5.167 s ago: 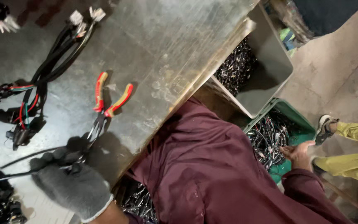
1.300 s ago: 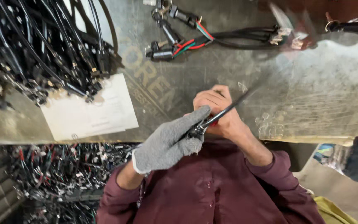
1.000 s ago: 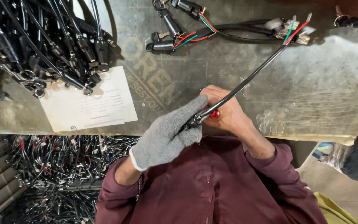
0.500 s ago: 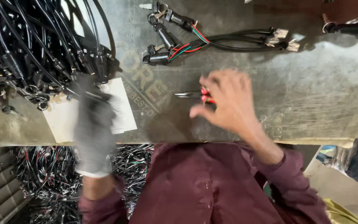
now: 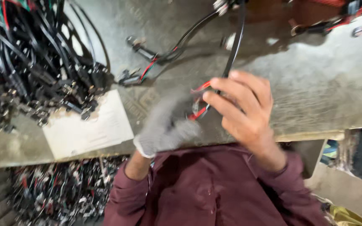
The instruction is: The person strips insulation from the ends of black electrical wires at a workbench. They hold each wire in one gloved hand, use red-handled pliers to cut and pull the insulation off the wire ends, and set finished wires aside while taking new wires from piles on the bench.
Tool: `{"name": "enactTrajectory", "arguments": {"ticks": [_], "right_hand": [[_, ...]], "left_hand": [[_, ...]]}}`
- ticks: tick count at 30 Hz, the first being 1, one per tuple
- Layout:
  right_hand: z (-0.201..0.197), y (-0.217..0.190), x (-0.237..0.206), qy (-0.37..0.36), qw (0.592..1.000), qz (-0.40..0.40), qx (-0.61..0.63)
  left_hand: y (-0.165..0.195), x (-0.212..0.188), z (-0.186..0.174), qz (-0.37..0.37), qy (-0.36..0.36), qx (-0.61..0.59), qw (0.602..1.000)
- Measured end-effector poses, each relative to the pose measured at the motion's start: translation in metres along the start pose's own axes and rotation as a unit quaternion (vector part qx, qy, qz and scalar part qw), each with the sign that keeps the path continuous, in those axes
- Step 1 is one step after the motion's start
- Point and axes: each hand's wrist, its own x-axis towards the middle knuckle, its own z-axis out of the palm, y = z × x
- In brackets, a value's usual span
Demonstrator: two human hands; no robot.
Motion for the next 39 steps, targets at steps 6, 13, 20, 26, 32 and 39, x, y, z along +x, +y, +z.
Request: {"name": "enactTrajectory", "arguments": {"ticks": [6, 13, 20, 26, 32, 39], "right_hand": [[0.02, -0.018, -0.045, 0.111, 0.677, 0.441, 0.578], [0.011, -0.048, -0.043, 0.008, 0.705, 0.272, 0.655], [-0.019, -0.063, -0.02, -0.151, 0.875, 0.156, 0.432], [0.033, -0.051, -0.047, -0.331, 0.917, 0.175, 0.135], [0.004, -0.033, -0.025, -0.176, 0.96, 0.153, 0.154], [-0.071, -0.028, 0.005, -0.08, 0.662, 0.234, 0.707]], "left_hand": [[-0.035, -0.031, 0.058, -0.124, -0.072, -0.305, 0.941], [-0.066, -0.029, 0.064, -0.113, -0.012, -0.306, 0.945], [-0.077, -0.055, 0.052, -0.157, 0.102, -0.352, 0.917], [-0.073, -0.056, 0.021, 0.026, 0.196, 0.111, 0.974], [-0.044, -0.043, 0.037, 0.031, 0.176, -0.243, 0.953], [0.006, -0.045, 0.094, 0.195, -0.063, 0.029, 0.978]]}}
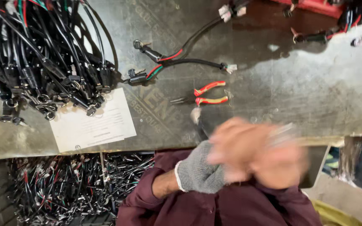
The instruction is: The person strips insulation from the ends of black electrical wires at a workbench. They hold each wire in one gloved hand, use red-handled pliers to cut and pull the insulation off the wire ends, and set finished wires aside while taking new wires from piles on the bench.
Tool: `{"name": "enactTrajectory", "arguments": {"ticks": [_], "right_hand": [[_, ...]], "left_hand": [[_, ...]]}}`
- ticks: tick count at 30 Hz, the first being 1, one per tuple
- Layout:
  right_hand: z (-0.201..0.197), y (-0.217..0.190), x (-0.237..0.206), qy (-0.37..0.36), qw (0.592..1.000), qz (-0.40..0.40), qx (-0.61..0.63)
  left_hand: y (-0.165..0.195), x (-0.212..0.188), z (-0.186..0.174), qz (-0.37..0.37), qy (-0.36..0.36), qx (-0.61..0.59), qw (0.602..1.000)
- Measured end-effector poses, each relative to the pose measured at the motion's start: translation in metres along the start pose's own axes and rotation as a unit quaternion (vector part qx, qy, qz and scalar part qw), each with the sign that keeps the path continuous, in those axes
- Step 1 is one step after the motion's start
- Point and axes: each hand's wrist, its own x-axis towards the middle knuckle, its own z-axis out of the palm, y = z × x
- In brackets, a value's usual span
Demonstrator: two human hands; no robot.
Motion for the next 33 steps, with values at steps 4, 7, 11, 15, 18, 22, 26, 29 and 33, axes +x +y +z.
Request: {"name": "enactTrajectory", "arguments": {"ticks": [4, 7, 11, 15, 18, 22, 26, 29, 33], "right_hand": [[-0.002, 0.016, -0.016, 0.1, 0.987, -0.05, 0.118], [-0.002, 0.026, -0.022, 0.094, 0.992, -0.077, 0.013], [-0.007, 0.042, 0.002, 0.302, 0.926, -0.192, 0.119], [-0.006, 0.102, 0.017, 0.152, 0.946, -0.063, -0.279], [0.005, 0.153, -0.021, -0.006, 0.982, 0.061, -0.179], [-0.013, 0.182, -0.061, 0.078, 0.883, 0.384, -0.257], [-0.026, 0.174, -0.058, 0.057, 0.938, 0.189, -0.285], [-0.026, 0.163, -0.045, 0.025, 0.925, 0.024, -0.379], [-0.022, 0.156, -0.04, 0.01, 0.894, -0.065, -0.444]], "left_hand": [[0.017, -0.001, -0.004, -0.234, -0.062, -0.138, 0.96], [-0.002, -0.003, -0.023, -0.033, -0.001, 0.078, 0.996], [-0.028, -0.024, -0.041, -0.182, 0.136, 0.074, 0.971], [-0.031, -0.044, -0.056, -0.316, 0.259, -0.271, 0.871], [-0.028, -0.048, -0.064, -0.281, 0.221, -0.197, 0.913], [-0.031, -0.045, -0.054, -0.225, 0.3, -0.144, 0.916], [-0.038, -0.046, -0.044, -0.191, 0.278, 0.015, 0.941], [-0.038, -0.046, -0.044, -0.244, 0.284, 0.0, 0.927], [-0.035, -0.042, -0.05, -0.231, 0.289, -0.096, 0.924]]}}
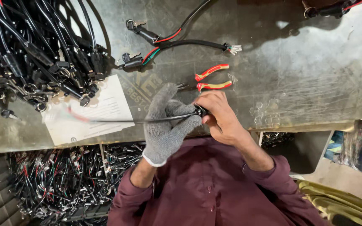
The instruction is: The person strips insulation from the ends of black electrical wires at a workbench. They hold each wire in one gloved hand, use red-handled pliers to cut and pull the insulation off the wire ends, and set finished wires aside while taking new wires from piles on the bench.
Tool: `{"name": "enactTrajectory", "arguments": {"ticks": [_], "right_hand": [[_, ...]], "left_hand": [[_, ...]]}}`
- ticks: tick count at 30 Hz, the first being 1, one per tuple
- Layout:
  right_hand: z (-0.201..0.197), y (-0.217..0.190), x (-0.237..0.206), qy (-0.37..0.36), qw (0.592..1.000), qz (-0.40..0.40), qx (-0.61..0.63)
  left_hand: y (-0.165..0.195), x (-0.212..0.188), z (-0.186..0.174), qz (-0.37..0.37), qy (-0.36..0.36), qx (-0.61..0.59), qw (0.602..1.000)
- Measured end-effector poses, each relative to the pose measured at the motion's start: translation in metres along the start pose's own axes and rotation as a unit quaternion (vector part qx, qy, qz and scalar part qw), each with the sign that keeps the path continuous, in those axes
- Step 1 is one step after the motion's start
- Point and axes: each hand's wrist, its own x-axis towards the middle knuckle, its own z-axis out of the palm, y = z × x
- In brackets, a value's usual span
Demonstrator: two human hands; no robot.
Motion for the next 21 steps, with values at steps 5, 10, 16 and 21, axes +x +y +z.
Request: {"name": "enactTrajectory", "arguments": {"ticks": [5, 10, 16, 21], "right_hand": [[0.004, 0.002, -0.01, -0.024, 0.992, 0.11, 0.05], [0.017, 0.007, -0.019, 0.003, 0.992, 0.105, 0.063], [0.025, 0.007, -0.024, 0.043, 0.994, 0.1, 0.03], [0.02, 0.004, -0.023, 0.052, 0.995, 0.08, -0.016]], "left_hand": [[-0.002, 0.007, -0.008, 0.015, -0.06, 0.135, 0.989], [-0.016, 0.008, -0.011, 0.093, -0.079, 0.152, 0.981], [-0.008, 0.009, -0.008, 0.004, -0.079, 0.104, 0.991], [-0.002, 0.016, -0.005, -0.065, -0.11, 0.084, 0.988]]}}
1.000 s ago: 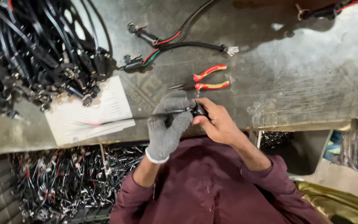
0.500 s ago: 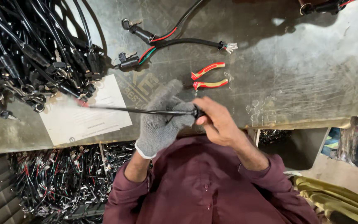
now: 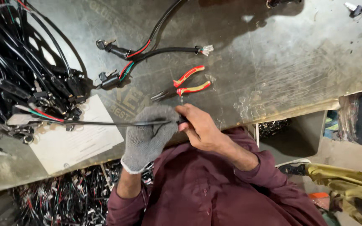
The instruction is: The person strips insulation from the ends of black electrical wires at a workbench. They hold each wire in one gloved hand, use red-handled pliers to cut and pull the insulation off the wire ends, and set finished wires aside while taking new wires from piles on the bench.
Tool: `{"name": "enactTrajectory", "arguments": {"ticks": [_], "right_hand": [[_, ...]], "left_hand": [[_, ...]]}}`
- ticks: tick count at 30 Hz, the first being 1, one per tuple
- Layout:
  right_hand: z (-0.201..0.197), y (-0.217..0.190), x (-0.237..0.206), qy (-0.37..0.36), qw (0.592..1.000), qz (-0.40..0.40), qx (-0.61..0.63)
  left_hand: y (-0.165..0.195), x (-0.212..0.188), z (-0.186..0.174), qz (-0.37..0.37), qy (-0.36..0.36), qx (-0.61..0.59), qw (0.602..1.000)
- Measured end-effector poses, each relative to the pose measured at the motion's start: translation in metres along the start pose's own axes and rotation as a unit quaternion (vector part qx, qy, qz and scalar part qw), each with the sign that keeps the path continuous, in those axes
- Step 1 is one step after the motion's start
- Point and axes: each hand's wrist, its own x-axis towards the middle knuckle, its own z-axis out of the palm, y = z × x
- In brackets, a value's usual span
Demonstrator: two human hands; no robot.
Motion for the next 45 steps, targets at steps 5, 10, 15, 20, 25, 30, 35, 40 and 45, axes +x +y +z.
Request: {"name": "enactTrajectory", "arguments": {"ticks": [5, 10, 15, 20, 25, 30, 35, 40, 45], "right_hand": [[-0.002, -0.007, 0.004, -0.007, 0.999, 0.036, 0.019], [0.002, -0.007, 0.004, 0.037, 0.994, 0.053, 0.091], [-0.004, 0.006, 0.005, -0.049, 0.946, 0.17, 0.271], [-0.01, 0.007, 0.01, -0.114, 0.919, 0.15, 0.346], [-0.005, 0.001, 0.024, -0.123, 0.963, 0.155, 0.184], [-0.01, 0.02, 0.02, -0.305, 0.845, 0.127, 0.42], [0.009, 0.05, -0.011, -0.312, 0.709, 0.213, 0.596], [0.049, 0.05, -0.014, -0.087, 0.869, 0.236, 0.426], [0.033, 0.015, 0.031, 0.065, 0.98, 0.076, 0.171]], "left_hand": [[-0.001, 0.003, -0.003, 0.06, 0.043, 0.099, 0.992], [0.0, 0.001, 0.001, 0.114, 0.028, 0.169, 0.979], [-0.004, -0.007, 0.023, 0.099, 0.121, 0.191, 0.969], [-0.009, 0.001, 0.009, 0.163, 0.004, 0.234, 0.958], [-0.008, 0.007, 0.001, 0.227, -0.003, 0.2, 0.953], [-0.007, 0.006, -0.004, 0.257, -0.077, 0.11, 0.957], [-0.016, 0.003, -0.006, 0.259, -0.061, 0.044, 0.963], [-0.031, 0.006, 0.007, -0.057, 0.071, -0.119, 0.989], [-0.038, 0.011, 0.006, 0.08, 0.048, -0.068, 0.993]]}}
